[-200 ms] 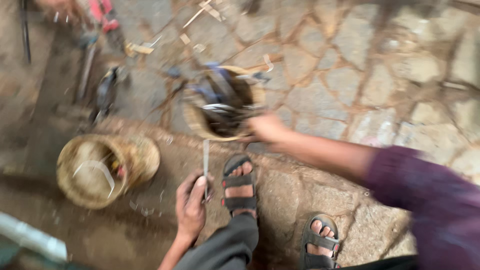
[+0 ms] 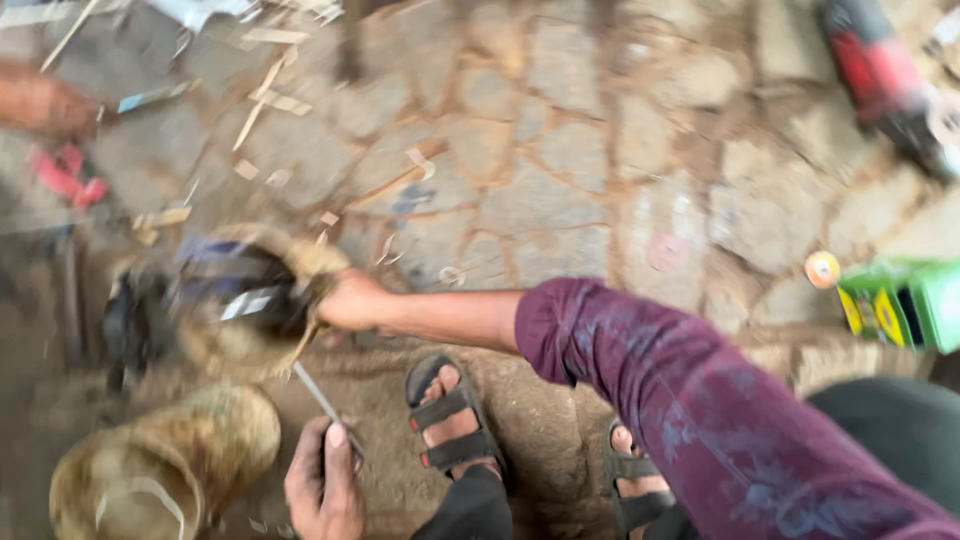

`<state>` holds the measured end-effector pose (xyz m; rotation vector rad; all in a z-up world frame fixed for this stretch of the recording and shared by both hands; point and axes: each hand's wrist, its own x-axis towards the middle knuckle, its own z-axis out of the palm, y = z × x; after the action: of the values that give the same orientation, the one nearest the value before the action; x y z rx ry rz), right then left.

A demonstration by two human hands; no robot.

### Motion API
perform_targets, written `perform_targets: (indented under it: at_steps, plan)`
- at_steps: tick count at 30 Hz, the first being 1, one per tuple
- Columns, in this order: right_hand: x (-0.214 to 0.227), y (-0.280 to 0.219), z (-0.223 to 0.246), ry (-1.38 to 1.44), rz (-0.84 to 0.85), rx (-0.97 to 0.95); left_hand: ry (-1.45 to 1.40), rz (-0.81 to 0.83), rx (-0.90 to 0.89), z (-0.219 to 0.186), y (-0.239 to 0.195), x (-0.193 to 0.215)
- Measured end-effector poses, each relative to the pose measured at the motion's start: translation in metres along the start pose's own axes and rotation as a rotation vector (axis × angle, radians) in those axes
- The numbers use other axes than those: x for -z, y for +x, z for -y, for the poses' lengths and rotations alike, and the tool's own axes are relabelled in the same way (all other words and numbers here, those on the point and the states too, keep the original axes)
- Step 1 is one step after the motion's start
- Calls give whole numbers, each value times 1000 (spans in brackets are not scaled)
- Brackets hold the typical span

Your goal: The person cleans and reassembles mechanical components on the ground, using an angle grinder and pliers.

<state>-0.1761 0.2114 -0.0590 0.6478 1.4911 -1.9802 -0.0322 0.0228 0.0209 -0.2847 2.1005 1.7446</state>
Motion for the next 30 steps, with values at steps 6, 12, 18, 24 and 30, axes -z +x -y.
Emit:
perform_targets:
  at_steps: [6,12,18,24,30]
  plan:
    - [190,-135,34,-619,-245,663,1076,616,-396,-96,47,-78]
    - [279,-329,38,-1013,-398,973,1099,957,-598,-228,53,-282]
    - [362,-407,6,-872,-762,686,1003,1073,-777,-262,36,-440]
    - [513,-448,-52,-829,-921,325,875,1321,-522,-203,87,-617]
    - [612,-492,9,-467,-1098,120,303,1211,52,-117,64,-723]
